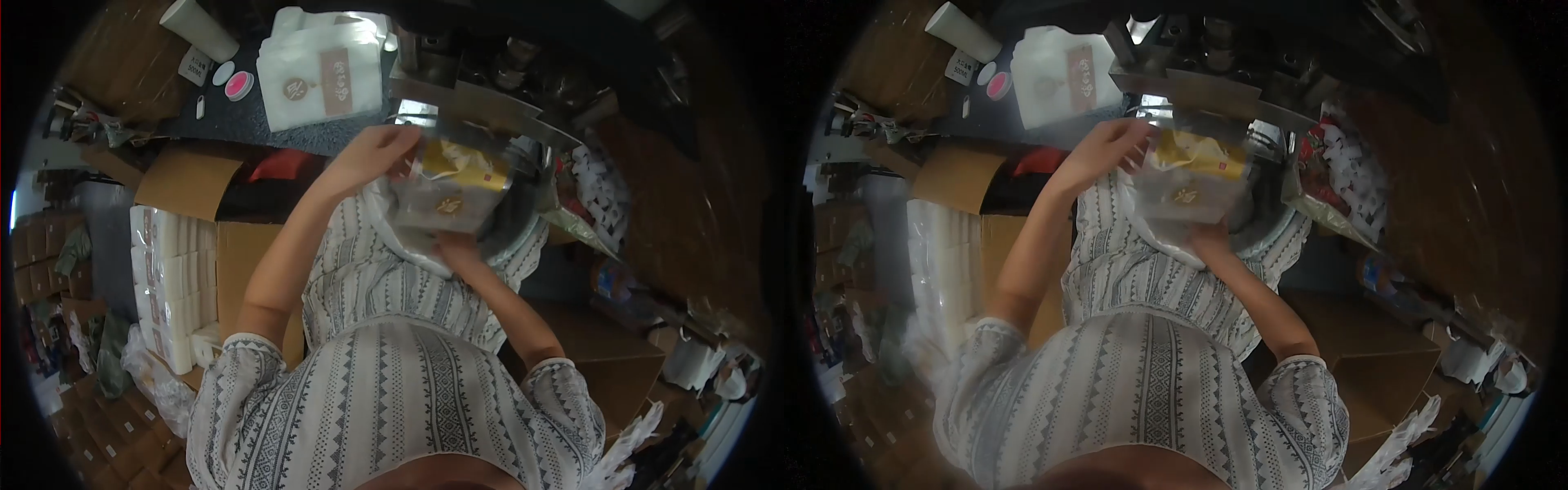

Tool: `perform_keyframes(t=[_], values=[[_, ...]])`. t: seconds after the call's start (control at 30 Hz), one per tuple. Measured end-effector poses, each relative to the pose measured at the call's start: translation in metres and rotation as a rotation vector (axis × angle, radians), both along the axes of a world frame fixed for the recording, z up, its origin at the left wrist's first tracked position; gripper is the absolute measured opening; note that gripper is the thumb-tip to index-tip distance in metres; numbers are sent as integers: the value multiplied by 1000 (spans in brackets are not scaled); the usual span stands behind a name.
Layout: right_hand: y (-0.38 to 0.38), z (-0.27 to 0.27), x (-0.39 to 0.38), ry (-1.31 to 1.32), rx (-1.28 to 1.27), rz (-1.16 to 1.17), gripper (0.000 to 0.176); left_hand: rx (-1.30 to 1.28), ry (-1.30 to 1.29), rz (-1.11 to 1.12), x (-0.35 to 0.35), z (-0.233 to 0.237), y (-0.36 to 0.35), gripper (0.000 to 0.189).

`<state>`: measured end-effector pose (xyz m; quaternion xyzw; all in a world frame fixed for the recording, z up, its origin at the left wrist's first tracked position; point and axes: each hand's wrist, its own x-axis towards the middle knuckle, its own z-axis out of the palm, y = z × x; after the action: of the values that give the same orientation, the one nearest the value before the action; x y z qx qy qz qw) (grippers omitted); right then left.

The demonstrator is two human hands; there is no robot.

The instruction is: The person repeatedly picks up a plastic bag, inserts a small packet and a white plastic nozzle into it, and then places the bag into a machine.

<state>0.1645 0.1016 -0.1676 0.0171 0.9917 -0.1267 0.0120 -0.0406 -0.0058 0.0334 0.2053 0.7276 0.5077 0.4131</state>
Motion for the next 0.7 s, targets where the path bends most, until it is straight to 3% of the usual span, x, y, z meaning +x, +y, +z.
perform_keyframes(t=[0.07, 0.1, 0.17, 0.2, 0.27, 0.3, 0.37, 0.47, 0.5, 0.53, 0.6, 0.67, 0.7], values=[[3, -79, -4, 250, -94, -142, 63, -21, 222, 91, -25, -8, -17, 36], [5, -93, -7, 259, -101, -137, 63, -27, 233, 96, -34, -9, -22, 36], [17, -121, -21, 209, -259, -138, 62, -54, 745, 316, -50, -10, -25, 35], [13, -134, -19, 181, -337, -142, 61, -56, 749, 314, -61, -13, -25, 35], [21, -161, -21, 111, -491, -161, 60, -31, 1260, 344, -84, -24, -19, 39], [18, -174, -22, 75, -567, -174, 59, -29, 1253, 334, -94, -30, -15, 39], [14, -197, -9, 13, -716, -208, 58, -199, 1544, 309, -114, -40, -5, 54], [15, -229, 7, -67, -931, -276, 56, -348, 1598, 202, -133, -76, 1, 70], [28, -157, 2, -64, -927, -301, 56, -326, 1591, 187, -135, -83, 1, 70], [21, -68, -8, -706, -541, 2, 57, -311, 1601, 205, -136, -87, 1, 71], [26, -1, 40, -399, -913, -9, 44, -267, 1583, 228, -131, -87, 3, 72], [41, 100, 52, -341, -1043, -4, 36, -263, 1571, 188, -124, -88, -1, 70], [51, 147, 53, -263, -1014, -136, 34, -276, 1572, 164, -123, -87, -3, 69]])
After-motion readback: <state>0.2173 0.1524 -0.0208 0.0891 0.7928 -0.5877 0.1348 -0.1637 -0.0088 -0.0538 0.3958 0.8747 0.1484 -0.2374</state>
